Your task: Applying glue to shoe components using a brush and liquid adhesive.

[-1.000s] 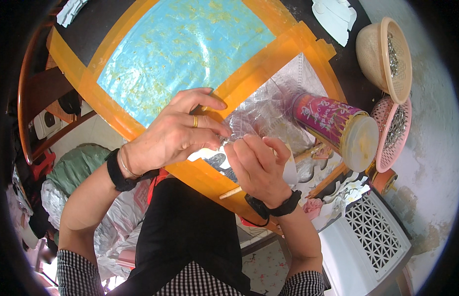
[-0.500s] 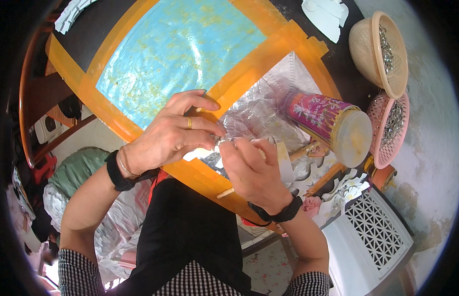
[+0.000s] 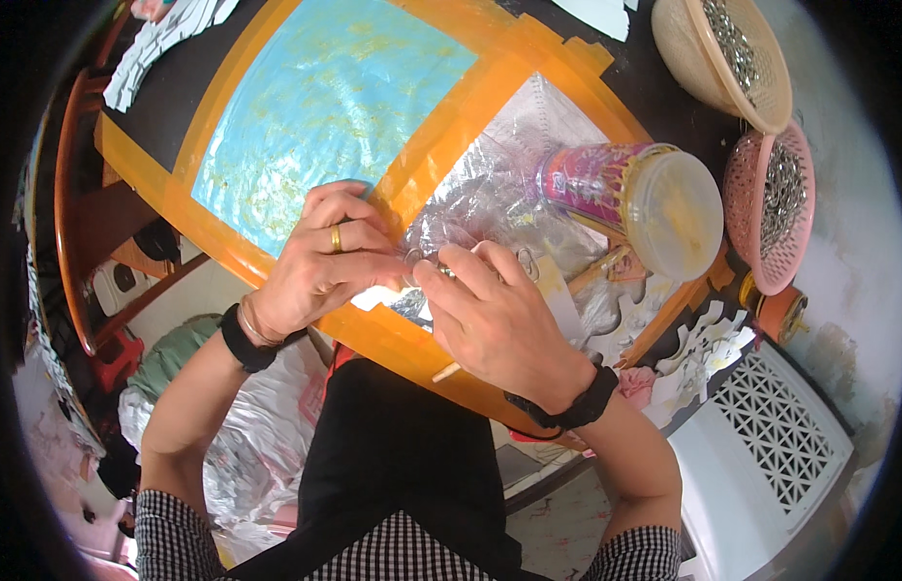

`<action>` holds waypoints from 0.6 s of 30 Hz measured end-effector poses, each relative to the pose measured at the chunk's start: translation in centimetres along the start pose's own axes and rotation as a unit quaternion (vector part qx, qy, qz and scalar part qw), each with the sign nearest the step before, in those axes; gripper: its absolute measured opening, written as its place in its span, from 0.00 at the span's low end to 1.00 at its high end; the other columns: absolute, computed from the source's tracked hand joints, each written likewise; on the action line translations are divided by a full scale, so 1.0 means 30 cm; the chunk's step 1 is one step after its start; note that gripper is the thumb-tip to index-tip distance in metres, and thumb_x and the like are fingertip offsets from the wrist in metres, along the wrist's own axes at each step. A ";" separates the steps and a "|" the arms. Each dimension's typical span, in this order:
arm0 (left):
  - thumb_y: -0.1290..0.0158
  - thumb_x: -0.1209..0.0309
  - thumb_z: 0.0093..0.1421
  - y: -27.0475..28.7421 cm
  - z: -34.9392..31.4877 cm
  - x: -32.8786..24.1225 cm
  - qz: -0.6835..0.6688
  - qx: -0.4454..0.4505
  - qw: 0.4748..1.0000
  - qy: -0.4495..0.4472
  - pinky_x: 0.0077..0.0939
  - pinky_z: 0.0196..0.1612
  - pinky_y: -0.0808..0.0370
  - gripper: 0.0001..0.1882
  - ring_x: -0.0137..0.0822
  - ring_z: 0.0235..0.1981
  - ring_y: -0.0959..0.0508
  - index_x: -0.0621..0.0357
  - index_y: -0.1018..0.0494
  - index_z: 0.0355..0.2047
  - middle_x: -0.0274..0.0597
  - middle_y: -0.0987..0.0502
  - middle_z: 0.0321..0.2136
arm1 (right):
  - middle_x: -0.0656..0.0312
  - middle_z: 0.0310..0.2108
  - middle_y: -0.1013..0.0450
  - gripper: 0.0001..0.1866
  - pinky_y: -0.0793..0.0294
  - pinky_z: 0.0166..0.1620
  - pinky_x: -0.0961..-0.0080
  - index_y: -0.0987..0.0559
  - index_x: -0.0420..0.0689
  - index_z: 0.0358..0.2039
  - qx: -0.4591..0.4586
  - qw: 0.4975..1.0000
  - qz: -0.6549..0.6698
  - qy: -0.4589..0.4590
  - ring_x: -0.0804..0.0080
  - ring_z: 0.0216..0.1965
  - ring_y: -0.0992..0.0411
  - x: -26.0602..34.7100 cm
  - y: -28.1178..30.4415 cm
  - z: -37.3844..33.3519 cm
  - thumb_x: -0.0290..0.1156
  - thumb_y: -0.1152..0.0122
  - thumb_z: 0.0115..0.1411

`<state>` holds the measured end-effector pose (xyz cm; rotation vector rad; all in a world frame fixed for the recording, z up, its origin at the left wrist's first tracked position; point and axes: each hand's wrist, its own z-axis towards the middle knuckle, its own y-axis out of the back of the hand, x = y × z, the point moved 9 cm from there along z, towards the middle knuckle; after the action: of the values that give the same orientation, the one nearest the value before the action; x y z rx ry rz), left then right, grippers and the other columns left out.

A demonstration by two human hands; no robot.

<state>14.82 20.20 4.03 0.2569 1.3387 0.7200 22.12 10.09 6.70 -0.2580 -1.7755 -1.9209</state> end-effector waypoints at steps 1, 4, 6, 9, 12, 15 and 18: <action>0.34 0.66 0.46 0.002 0.001 -0.003 0.017 0.005 1.000 0.006 0.43 0.57 0.32 0.16 0.39 0.45 0.28 0.52 0.16 0.37 0.31 0.22 0.36 | 0.57 0.46 0.27 0.12 0.32 0.51 0.59 0.21 0.34 0.37 -0.007 1.000 0.000 -0.006 0.60 0.51 0.32 -0.001 0.006 -0.004 0.25 0.37 0.50; 0.34 0.67 0.48 0.022 0.006 -0.026 0.032 0.013 0.999 0.001 0.40 0.54 0.31 0.17 0.39 0.44 0.28 0.52 0.16 0.41 0.32 0.22 0.36 | 0.58 0.46 0.28 0.14 0.32 0.52 0.59 0.22 0.34 0.40 0.003 1.000 -0.010 -0.022 0.61 0.51 0.32 0.001 0.017 -0.006 0.24 0.37 0.52; 0.34 0.68 0.49 0.031 0.010 -0.039 0.038 -0.020 0.999 0.020 0.39 0.53 0.31 0.16 0.40 0.43 0.27 0.52 0.16 0.41 0.32 0.22 0.36 | 0.58 0.46 0.28 0.15 0.33 0.53 0.62 0.22 0.34 0.42 0.015 0.999 0.009 -0.035 0.63 0.51 0.32 -0.007 0.015 -0.003 0.24 0.38 0.53; 0.35 0.72 0.50 0.054 0.023 -0.060 0.065 -0.043 0.996 0.032 0.37 0.50 0.31 0.16 0.40 0.42 0.27 0.52 0.17 0.41 0.34 0.22 0.36 | 0.59 0.44 0.28 0.15 0.34 0.54 0.65 0.22 0.35 0.43 -0.005 0.999 0.013 -0.039 0.64 0.50 0.33 -0.011 0.022 -0.009 0.24 0.39 0.55; 0.37 0.77 0.50 0.030 0.058 -0.085 0.064 -0.007 0.998 0.016 0.37 0.45 0.28 0.15 0.42 0.42 0.26 0.55 0.18 0.40 0.36 0.23 0.35 | 0.58 0.43 0.29 0.15 0.34 0.53 0.65 0.23 0.34 0.44 0.018 0.999 0.001 -0.041 0.63 0.48 0.34 -0.017 0.005 -0.017 0.26 0.39 0.57; 0.37 0.80 0.49 -0.013 0.064 -0.035 0.034 0.038 0.995 0.086 0.33 0.41 0.25 0.13 0.41 0.38 0.25 0.55 0.17 0.37 0.38 0.23 0.35 | 0.57 0.42 0.30 0.15 0.34 0.53 0.66 0.23 0.34 0.44 -0.007 0.998 0.012 -0.063 0.62 0.47 0.34 -0.030 0.006 -0.027 0.27 0.39 0.57; 0.36 0.81 0.49 -0.012 0.078 -0.024 0.017 0.065 0.993 0.095 0.32 0.38 0.24 0.12 0.41 0.36 0.23 0.56 0.18 0.35 0.40 0.23 0.34 | 0.57 0.44 0.30 0.14 0.34 0.53 0.65 0.21 0.34 0.43 -0.007 0.996 0.038 -0.077 0.61 0.49 0.34 -0.034 0.012 -0.030 0.26 0.40 0.57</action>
<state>17.10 20.01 4.96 0.3214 1.5694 0.7001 23.33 9.46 6.42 -0.4831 -1.8235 -1.9049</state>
